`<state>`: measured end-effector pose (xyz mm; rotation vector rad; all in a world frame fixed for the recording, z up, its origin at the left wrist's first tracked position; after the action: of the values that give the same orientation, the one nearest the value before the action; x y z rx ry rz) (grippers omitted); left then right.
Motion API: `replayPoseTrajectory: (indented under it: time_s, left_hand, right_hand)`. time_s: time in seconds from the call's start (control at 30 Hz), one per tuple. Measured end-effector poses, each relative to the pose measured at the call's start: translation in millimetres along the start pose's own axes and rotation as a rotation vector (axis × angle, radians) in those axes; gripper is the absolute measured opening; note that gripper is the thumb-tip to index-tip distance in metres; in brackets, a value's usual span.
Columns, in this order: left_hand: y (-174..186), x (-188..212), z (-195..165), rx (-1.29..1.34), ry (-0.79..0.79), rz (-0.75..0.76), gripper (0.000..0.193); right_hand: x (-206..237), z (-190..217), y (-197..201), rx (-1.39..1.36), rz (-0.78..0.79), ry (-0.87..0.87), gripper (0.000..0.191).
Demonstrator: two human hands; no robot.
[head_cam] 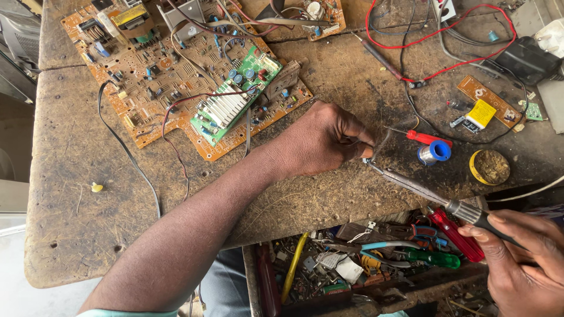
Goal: The person solders small electronic components onto a green circuit board at a cluttered workbench. They hold the board and parts with pliers, apply the soldering iron and solder wire to component leads, then lift and turn the board over to work on it from the other side.
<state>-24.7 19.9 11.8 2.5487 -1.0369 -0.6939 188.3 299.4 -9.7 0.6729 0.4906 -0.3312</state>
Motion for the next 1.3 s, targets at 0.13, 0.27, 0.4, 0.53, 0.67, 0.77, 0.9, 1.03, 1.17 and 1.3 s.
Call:
replayPoseTrajectory:
  time_s: [0.13, 0.27, 0.4, 0.53, 0.67, 0.77, 0.9, 1.03, 1.17, 1.3]
  left_hand:
    - [-1, 0, 0, 0.012, 0.007, 0.009, 0.016]
    - [0, 0, 0, 0.013, -0.021, 0.0, 0.017]
    - [1, 0, -1, -0.013, -0.063, -0.012, 0.017]
    - [0, -1, -1, -0.031, -0.069, -0.025, 0.018]
    - [1, 1, 1, -0.001, -0.074, -0.042, 0.02]
    - [1, 0, 1, 0.012, -0.088, -0.041, 0.019]
    - [3, 2, -2, 0.018, -0.114, -0.007, 0.02]
    - [3, 2, -3, 0.05, -0.02, 0.039, 0.025]
    - [3, 2, -5, 0.038, 0.0, 0.058, 0.027]
    - [3, 2, -5, 0.039, -0.007, 0.06, 0.024]
  right_hand:
    - [-3, -1, 2, 0.009, 0.022, -0.001, 0.029]
    - [-1, -4, 3, -0.017, 0.01, -0.085, 0.028]
    - [-1, -4, 5, 0.002, 0.036, -0.106, 0.023]
    - [-3, -4, 7, 0.037, 0.046, -0.141, 0.024]
    - [-4, -5, 10, 0.056, 0.069, -0.19, 0.024]
    - [1, -8, 12, 0.056, 0.045, -0.258, 0.028]
    - [8, -16, 13, -0.061, -0.059, -0.445, 0.026]
    - [10, -19, 11, -0.097, -0.097, -0.478, 0.022]
    - [9, -22, 11, -0.095, -0.087, -0.497, 0.026]
    - [8, -24, 13, -0.125, -0.031, -0.48, 0.03]
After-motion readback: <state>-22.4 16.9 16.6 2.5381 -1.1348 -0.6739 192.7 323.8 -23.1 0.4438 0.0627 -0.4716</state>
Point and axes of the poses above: each hand's wrist, its own x-axis away from the middle knuckle, its own y-axis out of the back of the hand, z = x × y, the point moved 3 cm from there along -x, towards the middle knuckle, and after that the axes turned 3 degrees about y, right-handed, at the moved point
